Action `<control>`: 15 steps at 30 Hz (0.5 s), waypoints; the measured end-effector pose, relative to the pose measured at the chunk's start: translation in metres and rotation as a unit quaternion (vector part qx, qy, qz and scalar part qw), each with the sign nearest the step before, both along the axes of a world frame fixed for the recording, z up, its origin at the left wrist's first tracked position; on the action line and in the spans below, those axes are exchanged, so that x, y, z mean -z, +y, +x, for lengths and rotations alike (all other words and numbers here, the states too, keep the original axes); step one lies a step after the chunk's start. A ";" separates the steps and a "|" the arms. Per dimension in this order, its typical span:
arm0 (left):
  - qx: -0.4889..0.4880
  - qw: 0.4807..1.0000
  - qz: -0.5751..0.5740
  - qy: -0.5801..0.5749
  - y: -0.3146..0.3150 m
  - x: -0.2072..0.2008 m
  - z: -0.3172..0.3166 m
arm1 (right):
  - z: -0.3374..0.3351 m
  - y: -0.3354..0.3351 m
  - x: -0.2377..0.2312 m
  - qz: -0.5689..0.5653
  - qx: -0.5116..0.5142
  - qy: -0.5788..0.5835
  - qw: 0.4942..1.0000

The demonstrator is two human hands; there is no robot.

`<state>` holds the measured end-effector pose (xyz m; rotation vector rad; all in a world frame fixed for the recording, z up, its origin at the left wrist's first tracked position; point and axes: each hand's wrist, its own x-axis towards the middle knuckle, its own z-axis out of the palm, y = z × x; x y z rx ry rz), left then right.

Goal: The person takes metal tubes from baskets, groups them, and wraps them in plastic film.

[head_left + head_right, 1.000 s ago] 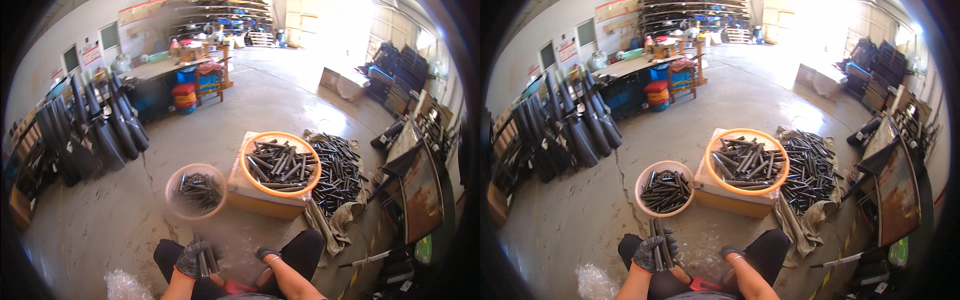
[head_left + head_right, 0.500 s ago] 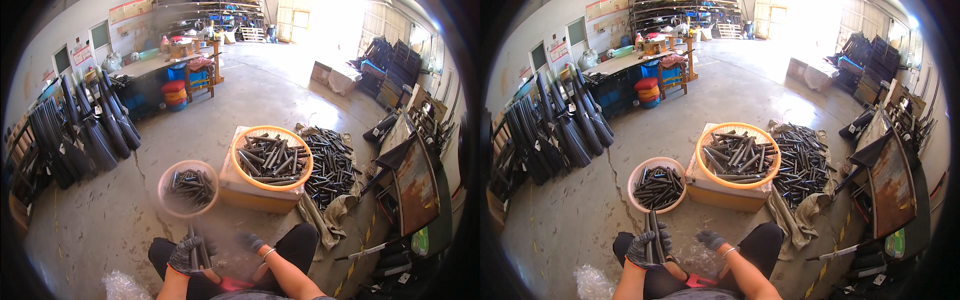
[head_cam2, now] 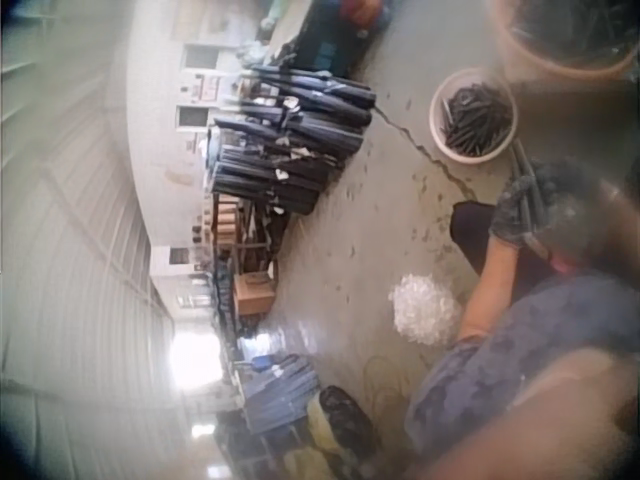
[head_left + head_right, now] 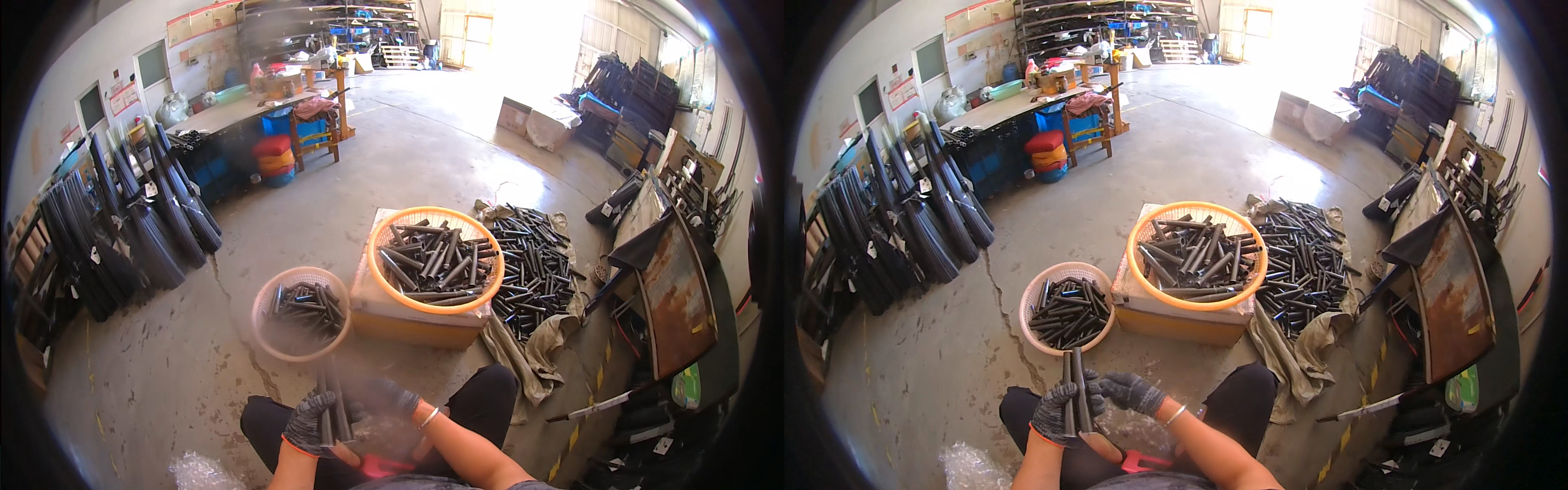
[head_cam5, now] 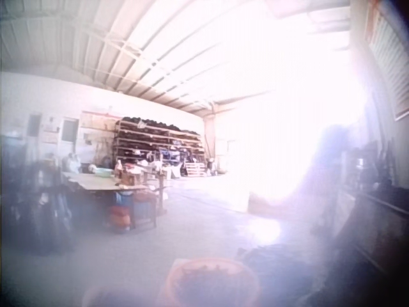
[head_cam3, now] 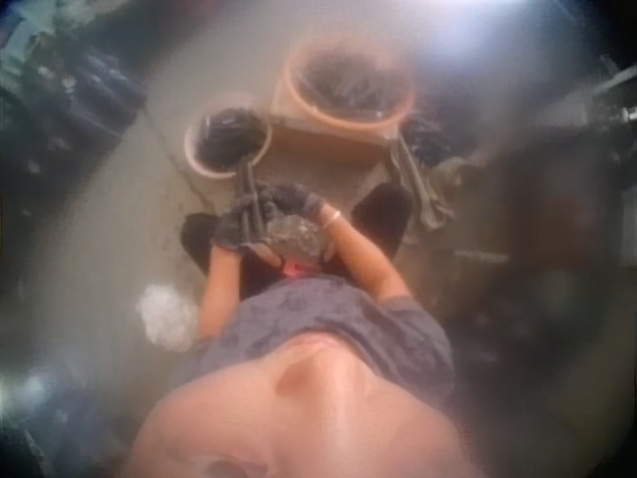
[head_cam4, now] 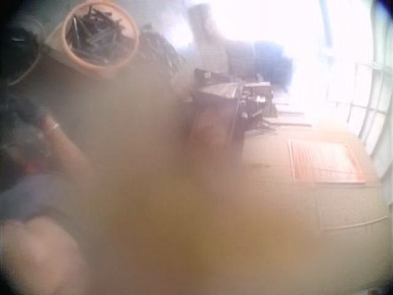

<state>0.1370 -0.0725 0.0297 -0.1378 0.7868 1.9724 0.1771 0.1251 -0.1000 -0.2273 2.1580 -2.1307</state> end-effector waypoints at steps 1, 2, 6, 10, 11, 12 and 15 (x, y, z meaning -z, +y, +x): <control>-0.007 0.999 -0.032 0.030 -0.002 -0.002 0.000 | 0.003 0.005 0.028 0.055 0.019 -0.022 0.998; -0.009 0.999 -0.010 0.036 -0.004 -0.001 -0.002 | 0.008 0.013 0.058 0.128 0.048 -0.038 0.990; -0.012 0.999 0.010 0.030 -0.015 0.014 -0.001 | 0.056 0.052 0.154 0.503 0.045 -0.211 0.837; -0.015 0.999 0.020 0.022 -0.015 0.014 0.003 | 0.046 0.031 0.113 0.354 0.212 -0.093 0.906; -0.022 1.000 -0.004 0.013 -0.017 0.018 0.005 | 0.032 0.016 0.054 0.213 0.211 -0.072 0.951; -0.019 0.999 -0.027 0.008 -0.014 0.018 0.006 | 0.022 0.006 -0.008 0.069 0.210 -0.054 0.974; 0.007 1.000 -0.008 0.005 0.002 0.011 0.006 | -0.003 -0.017 -0.051 -0.018 0.110 0.157 0.981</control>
